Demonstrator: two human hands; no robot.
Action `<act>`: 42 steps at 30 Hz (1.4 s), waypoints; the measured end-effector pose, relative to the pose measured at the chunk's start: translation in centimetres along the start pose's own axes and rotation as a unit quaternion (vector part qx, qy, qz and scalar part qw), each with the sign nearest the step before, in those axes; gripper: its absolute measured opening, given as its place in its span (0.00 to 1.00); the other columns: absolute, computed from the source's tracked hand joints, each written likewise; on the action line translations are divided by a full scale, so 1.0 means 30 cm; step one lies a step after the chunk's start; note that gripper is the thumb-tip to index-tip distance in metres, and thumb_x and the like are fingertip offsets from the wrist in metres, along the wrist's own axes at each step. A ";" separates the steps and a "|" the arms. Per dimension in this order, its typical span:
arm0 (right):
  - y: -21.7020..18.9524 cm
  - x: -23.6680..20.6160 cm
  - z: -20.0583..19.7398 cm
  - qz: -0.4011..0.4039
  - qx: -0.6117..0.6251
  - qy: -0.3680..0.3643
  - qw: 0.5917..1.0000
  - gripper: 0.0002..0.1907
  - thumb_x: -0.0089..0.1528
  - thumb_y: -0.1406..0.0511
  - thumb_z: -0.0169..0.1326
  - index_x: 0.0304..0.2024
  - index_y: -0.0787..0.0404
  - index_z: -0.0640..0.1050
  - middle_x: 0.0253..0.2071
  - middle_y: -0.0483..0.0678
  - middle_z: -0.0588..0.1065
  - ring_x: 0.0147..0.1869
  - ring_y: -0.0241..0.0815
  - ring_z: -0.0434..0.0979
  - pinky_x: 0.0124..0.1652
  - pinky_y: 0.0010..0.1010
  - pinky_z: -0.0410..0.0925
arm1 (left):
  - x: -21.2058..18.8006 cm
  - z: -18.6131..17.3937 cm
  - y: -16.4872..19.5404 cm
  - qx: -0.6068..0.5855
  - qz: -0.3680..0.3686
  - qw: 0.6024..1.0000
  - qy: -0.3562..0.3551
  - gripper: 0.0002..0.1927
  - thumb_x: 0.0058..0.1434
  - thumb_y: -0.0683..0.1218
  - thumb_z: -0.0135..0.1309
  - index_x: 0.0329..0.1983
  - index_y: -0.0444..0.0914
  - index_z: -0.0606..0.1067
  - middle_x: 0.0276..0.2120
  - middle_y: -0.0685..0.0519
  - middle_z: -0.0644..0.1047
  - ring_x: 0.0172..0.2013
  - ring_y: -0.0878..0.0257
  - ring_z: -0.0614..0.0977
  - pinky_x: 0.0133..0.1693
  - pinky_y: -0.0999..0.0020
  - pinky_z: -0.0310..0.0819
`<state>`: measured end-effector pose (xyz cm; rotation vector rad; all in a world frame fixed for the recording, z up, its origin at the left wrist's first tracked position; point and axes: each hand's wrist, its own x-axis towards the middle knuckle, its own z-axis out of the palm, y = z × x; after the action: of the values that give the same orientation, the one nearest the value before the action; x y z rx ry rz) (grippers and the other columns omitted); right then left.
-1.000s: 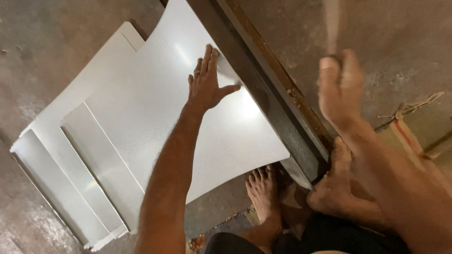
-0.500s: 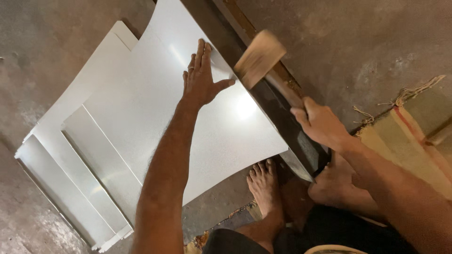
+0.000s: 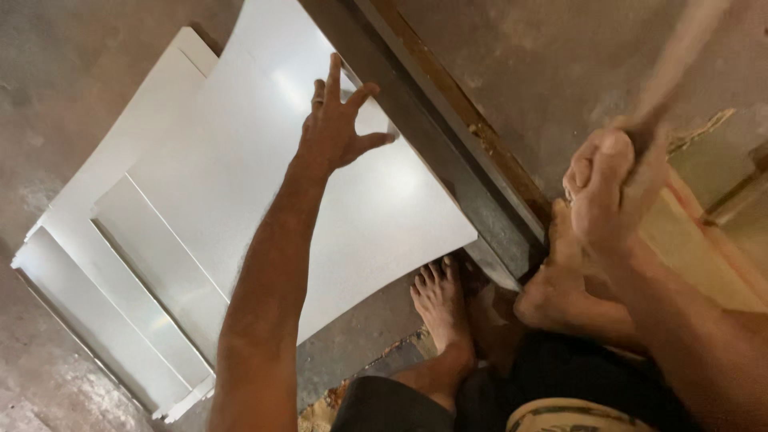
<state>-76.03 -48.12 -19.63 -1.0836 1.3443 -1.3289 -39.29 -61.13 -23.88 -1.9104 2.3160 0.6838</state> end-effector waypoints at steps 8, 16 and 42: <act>0.167 -0.136 -0.119 0.314 -0.021 0.081 0.946 0.09 0.72 0.61 0.46 0.37 0.56 0.65 0.23 0.39 0.62 0.22 0.31 0.59 0.21 0.31 0.54 | -0.011 0.030 0.001 -0.010 0.040 0.997 0.063 0.45 0.46 0.69 0.75 0.66 0.55 0.72 0.76 0.44 0.37 0.70 0.25 0.52 0.57 0.31 0.70; 0.210 -0.072 -0.069 0.132 -0.347 -0.118 0.921 0.16 0.71 0.58 0.50 0.36 0.64 0.72 0.22 0.48 0.69 0.24 0.38 0.66 0.27 0.40 0.63 | -0.012 0.042 -0.014 -0.006 0.051 0.996 0.079 0.45 0.46 0.69 0.76 0.66 0.56 0.71 0.76 0.43 0.36 0.70 0.24 0.51 0.58 0.28 0.67; 0.172 -0.201 -0.248 0.008 -0.355 -0.106 0.929 0.14 0.74 0.57 0.47 0.45 0.62 0.71 0.27 0.47 0.70 0.29 0.40 0.71 0.28 0.34 0.63 | -0.166 0.153 0.115 -0.006 0.086 0.994 0.070 0.45 0.47 0.67 0.78 0.66 0.55 0.73 0.76 0.41 0.36 0.72 0.24 0.47 0.59 0.24 0.65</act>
<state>-82.13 -40.71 -24.70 -1.6340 1.7068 -0.6720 -42.45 -54.40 -25.40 -1.8349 2.5896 0.5955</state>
